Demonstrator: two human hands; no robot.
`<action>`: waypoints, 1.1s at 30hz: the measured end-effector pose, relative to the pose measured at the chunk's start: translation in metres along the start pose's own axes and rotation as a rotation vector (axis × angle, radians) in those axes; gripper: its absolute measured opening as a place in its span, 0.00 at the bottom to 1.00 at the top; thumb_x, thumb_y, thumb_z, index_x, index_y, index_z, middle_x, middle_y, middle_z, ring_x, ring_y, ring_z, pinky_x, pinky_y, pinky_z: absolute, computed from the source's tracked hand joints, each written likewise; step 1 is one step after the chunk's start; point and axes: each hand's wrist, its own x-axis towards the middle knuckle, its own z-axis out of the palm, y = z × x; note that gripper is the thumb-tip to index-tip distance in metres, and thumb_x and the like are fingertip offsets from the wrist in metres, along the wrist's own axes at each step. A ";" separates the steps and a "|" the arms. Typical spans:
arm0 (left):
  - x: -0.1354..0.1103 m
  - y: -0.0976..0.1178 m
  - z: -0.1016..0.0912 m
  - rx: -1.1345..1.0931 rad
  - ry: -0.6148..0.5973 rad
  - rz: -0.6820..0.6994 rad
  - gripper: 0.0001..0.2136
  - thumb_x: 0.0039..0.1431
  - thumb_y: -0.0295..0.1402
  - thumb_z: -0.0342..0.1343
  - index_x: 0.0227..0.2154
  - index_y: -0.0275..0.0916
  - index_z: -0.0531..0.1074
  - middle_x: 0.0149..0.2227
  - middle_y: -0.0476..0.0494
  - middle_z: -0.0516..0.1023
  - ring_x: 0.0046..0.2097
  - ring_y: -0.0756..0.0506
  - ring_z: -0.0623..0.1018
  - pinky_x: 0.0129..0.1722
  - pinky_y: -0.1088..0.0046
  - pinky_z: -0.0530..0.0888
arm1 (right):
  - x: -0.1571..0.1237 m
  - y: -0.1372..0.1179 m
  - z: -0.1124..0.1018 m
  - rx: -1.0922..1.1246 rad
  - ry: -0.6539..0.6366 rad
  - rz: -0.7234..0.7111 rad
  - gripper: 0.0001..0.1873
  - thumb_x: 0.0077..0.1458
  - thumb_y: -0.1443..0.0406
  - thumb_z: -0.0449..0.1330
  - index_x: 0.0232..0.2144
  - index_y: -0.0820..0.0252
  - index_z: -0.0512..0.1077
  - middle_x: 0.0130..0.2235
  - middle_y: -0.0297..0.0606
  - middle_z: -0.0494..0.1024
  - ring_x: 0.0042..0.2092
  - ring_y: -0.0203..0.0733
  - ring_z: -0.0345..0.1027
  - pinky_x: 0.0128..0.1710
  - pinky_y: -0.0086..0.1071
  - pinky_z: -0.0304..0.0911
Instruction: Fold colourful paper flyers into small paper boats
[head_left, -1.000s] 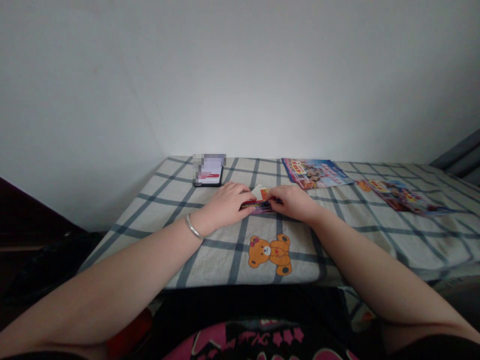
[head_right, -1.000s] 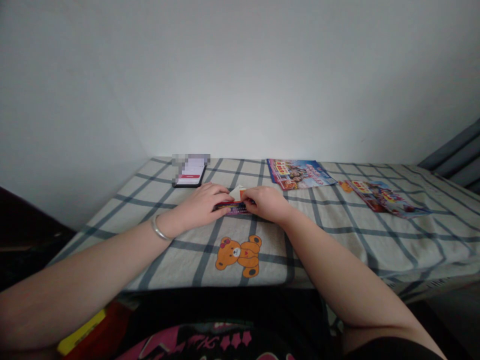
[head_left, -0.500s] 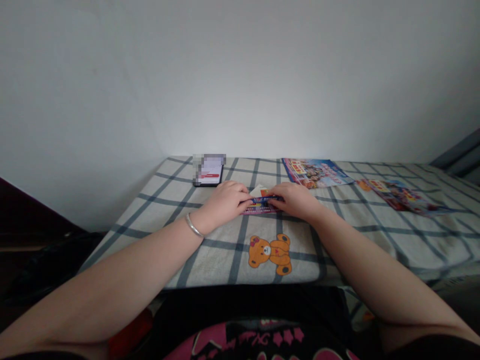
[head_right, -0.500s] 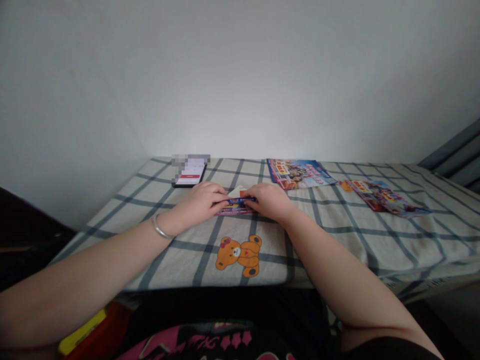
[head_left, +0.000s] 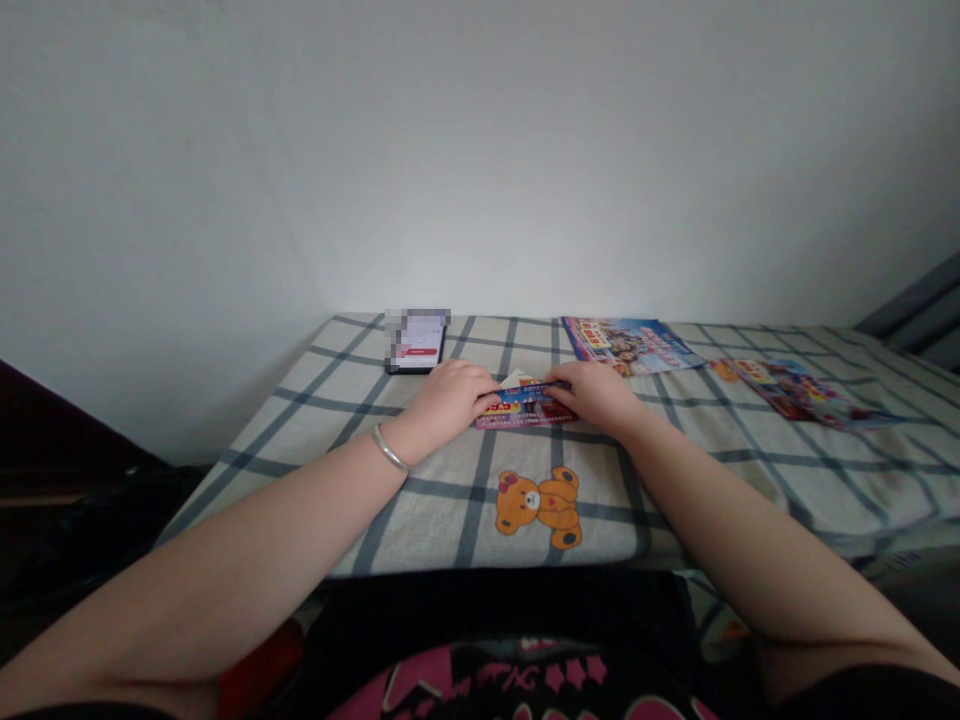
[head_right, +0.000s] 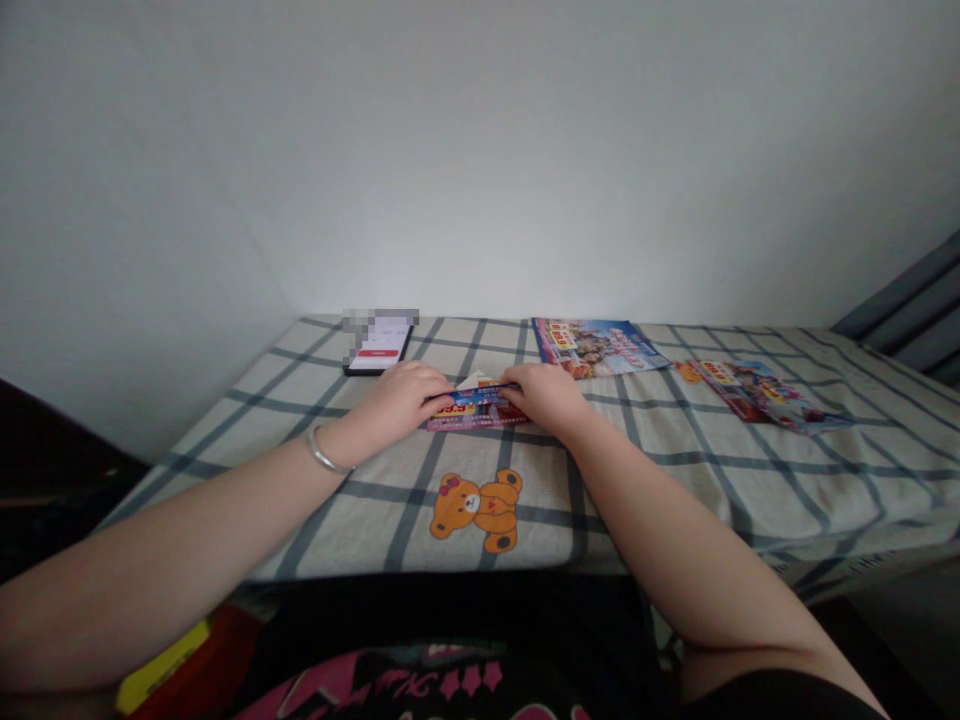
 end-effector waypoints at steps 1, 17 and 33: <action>0.000 -0.001 0.001 0.002 0.001 0.002 0.10 0.67 0.36 0.52 0.39 0.40 0.78 0.38 0.45 0.79 0.42 0.43 0.75 0.44 0.65 0.68 | 0.000 0.000 0.000 0.005 0.001 -0.004 0.11 0.61 0.60 0.56 0.40 0.54 0.78 0.42 0.39 0.82 0.42 0.46 0.74 0.39 0.34 0.64; 0.002 0.000 0.004 0.039 0.005 0.019 0.09 0.66 0.33 0.52 0.40 0.38 0.77 0.38 0.43 0.78 0.43 0.42 0.74 0.44 0.62 0.68 | 0.001 -0.009 0.005 0.045 0.057 0.083 0.10 0.58 0.59 0.59 0.36 0.57 0.78 0.39 0.40 0.82 0.40 0.45 0.74 0.38 0.33 0.64; 0.005 0.000 0.007 -0.044 0.025 -0.062 0.08 0.64 0.30 0.54 0.44 0.38 0.75 0.41 0.42 0.78 0.45 0.42 0.75 0.47 0.63 0.70 | 0.009 -0.003 0.016 0.073 0.139 0.093 0.11 0.55 0.58 0.64 0.32 0.59 0.79 0.36 0.42 0.82 0.41 0.48 0.71 0.43 0.38 0.63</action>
